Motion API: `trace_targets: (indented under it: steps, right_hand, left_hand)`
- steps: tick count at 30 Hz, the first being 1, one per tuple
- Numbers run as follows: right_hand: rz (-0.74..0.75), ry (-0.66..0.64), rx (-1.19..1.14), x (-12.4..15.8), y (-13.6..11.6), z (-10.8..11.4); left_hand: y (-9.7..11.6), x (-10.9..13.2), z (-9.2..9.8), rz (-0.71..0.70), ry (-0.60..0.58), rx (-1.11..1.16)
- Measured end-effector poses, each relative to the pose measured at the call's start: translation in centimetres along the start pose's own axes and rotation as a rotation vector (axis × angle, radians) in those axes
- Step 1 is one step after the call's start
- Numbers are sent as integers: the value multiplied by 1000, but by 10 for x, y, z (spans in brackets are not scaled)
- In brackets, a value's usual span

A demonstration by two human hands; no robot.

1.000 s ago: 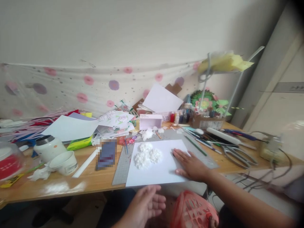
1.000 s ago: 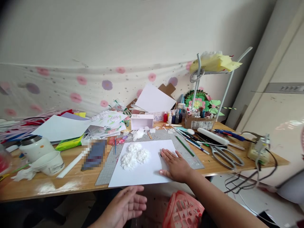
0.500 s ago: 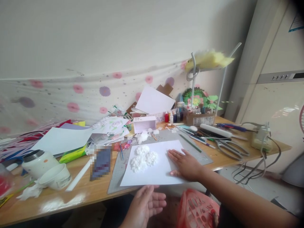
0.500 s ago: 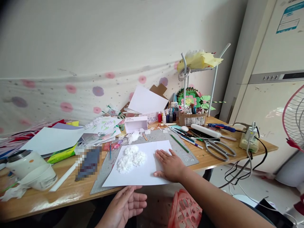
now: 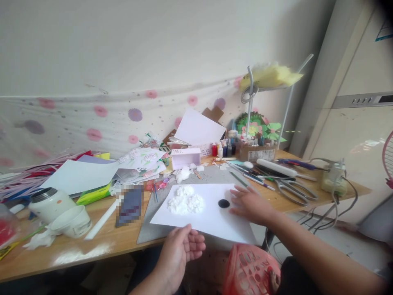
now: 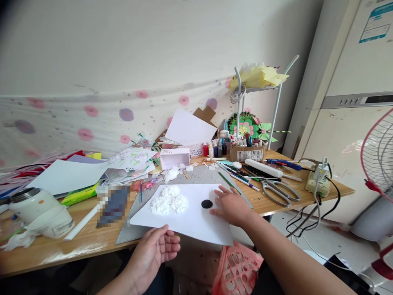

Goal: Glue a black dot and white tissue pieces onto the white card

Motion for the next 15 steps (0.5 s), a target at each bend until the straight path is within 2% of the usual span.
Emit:
trace_targets:
  steps: [3, 5, 9, 12, 14, 15]
  right_hand:
    - [-2, 11, -26, 11, -3, 8]
    - [-4, 30, -132, 14, -2, 12]
    - [13, 73, -384, 10, 2, 15]
    - [3, 73, -456, 0, -2, 13]
    - [-10, 72, -516, -4, -7, 13]
    - [-3, 76, -584, -5, -10, 14]
  left_hand:
    - [8, 12, 13, -30, 14, -59]
    - [18, 19, 22, -70, -1, -127]
    - [56, 25, 32, -140, -61, -452]
    - [82, 23, 17, -142, -294, -599]
    - [100, 23, 3, -170, -449, -561]
    - [110, 21, -1, -190, -485, -516]
Point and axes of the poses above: each hand's wrist, its own x-axis away from the middle knuckle, its own z-axis out of the back of the hand, y = z × x, the point moved 8 cm from there along -x, towards the middle knuckle, and after that the axes turned 14 degrees about -y, right-handed, at the moved point
